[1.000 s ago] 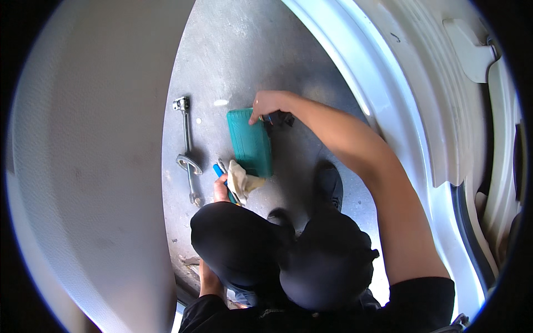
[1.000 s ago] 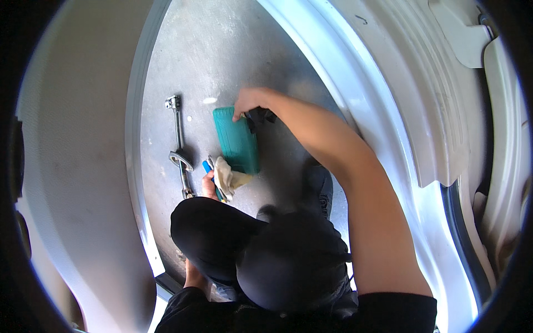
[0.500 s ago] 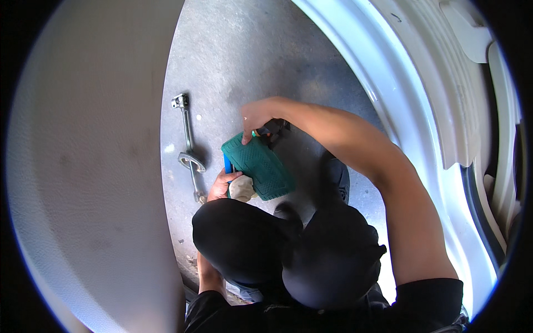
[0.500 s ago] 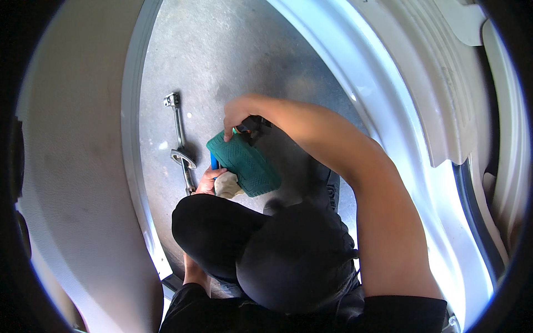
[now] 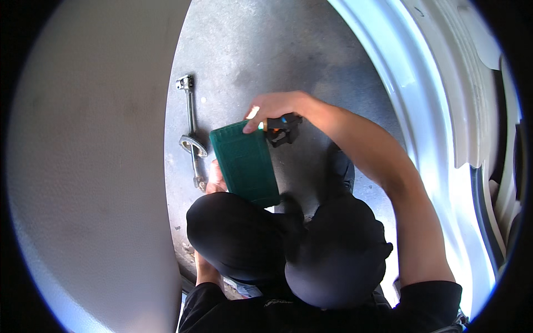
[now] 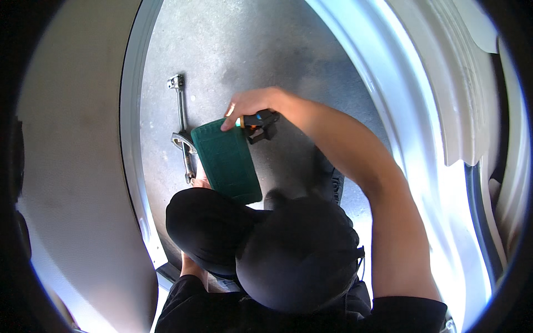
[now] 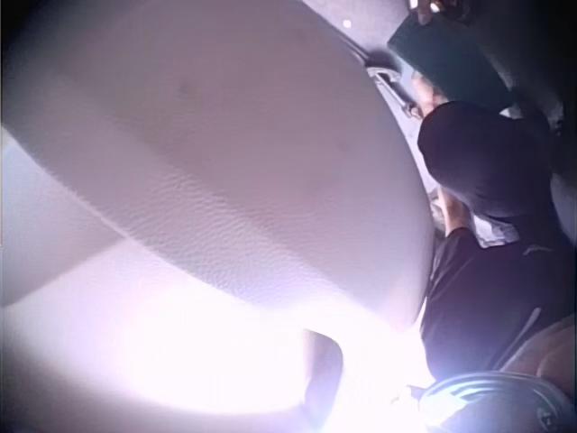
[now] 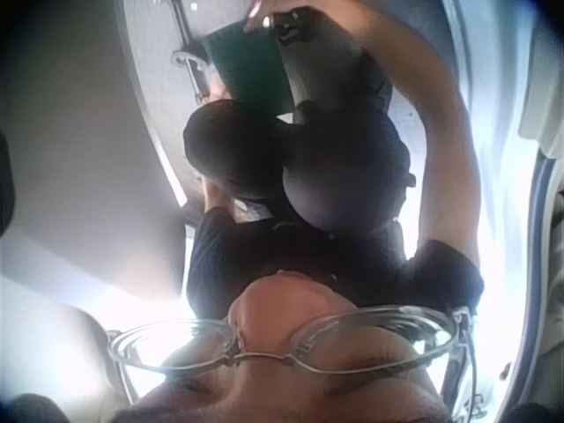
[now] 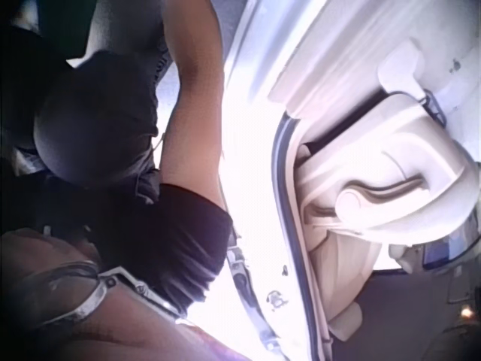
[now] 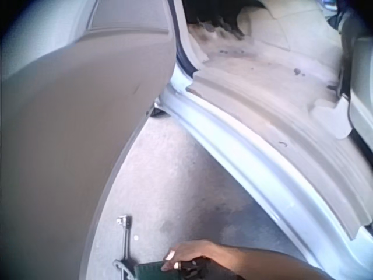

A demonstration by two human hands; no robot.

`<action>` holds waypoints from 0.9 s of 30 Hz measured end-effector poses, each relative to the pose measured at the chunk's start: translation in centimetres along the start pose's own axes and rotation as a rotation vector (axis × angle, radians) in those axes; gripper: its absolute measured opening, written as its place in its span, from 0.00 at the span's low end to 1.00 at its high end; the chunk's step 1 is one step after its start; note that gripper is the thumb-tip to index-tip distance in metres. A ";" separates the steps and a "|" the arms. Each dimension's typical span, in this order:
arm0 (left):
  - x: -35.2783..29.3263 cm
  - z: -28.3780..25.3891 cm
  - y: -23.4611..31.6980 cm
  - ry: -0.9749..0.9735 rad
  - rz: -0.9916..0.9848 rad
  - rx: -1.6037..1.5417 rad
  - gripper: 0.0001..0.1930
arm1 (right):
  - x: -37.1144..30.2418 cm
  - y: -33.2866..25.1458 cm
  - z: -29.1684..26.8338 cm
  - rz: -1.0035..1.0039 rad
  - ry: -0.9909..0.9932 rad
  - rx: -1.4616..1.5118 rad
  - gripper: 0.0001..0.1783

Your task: The person reassembles interior trim panels on the driver side of a white car. They use a ratchet and screwdriver to fasten screws, then snap plastic trim pieces and a door seal into place. Tools and fasteners are organized on the floor mat during the process.

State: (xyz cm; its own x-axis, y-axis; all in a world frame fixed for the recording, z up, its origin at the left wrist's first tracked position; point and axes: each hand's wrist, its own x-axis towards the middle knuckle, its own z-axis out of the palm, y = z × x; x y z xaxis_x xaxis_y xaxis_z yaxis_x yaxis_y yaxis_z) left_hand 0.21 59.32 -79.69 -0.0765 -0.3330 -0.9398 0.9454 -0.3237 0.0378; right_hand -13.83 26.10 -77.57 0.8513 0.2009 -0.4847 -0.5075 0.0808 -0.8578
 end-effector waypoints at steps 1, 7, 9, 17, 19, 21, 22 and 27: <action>-0.2 -0.3 -0.6 -0.035 0.043 -0.003 0.15 | 0.6 -0.6 0.2 0.027 0.011 -0.036 0.30; -0.6 -3.0 -5.2 -0.085 0.267 -0.115 0.15 | 3.8 -2.9 2.2 0.140 0.208 -0.287 0.33; -0.4 -3.6 -5.9 -0.105 0.319 -0.154 0.14 | 4.5 -3.1 3.0 0.080 0.164 -0.289 0.34; -1.3 -3.9 -7.0 -0.190 0.441 -0.233 0.14 | 10.4 -6.4 4.4 -0.038 0.283 -0.312 0.36; -1.7 -3.9 -7.2 -0.202 0.459 -0.243 0.14 | 13.1 -6.9 5.5 0.002 0.555 -0.379 0.21; -2.1 -3.8 -7.5 -0.209 0.478 -0.252 0.14 | 16.5 -7.1 5.5 -0.100 0.444 -0.682 0.23; -2.2 -3.8 -7.6 -0.215 0.489 -0.258 0.14 | 18.5 -7.0 5.8 -0.163 0.382 -0.862 0.25; -2.8 -4.0 -8.1 -0.249 0.545 -0.286 0.14 | 25.9 -5.4 8.3 -0.143 0.665 -1.143 0.10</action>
State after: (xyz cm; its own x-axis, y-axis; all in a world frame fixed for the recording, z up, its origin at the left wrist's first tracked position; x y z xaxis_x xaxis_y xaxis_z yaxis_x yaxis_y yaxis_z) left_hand -5.98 66.40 -78.70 0.3981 -0.5886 -0.7036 0.9136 0.1852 0.3621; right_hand 9.88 39.00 -84.11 0.9561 -0.2794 -0.0885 -0.2906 -0.8647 -0.4096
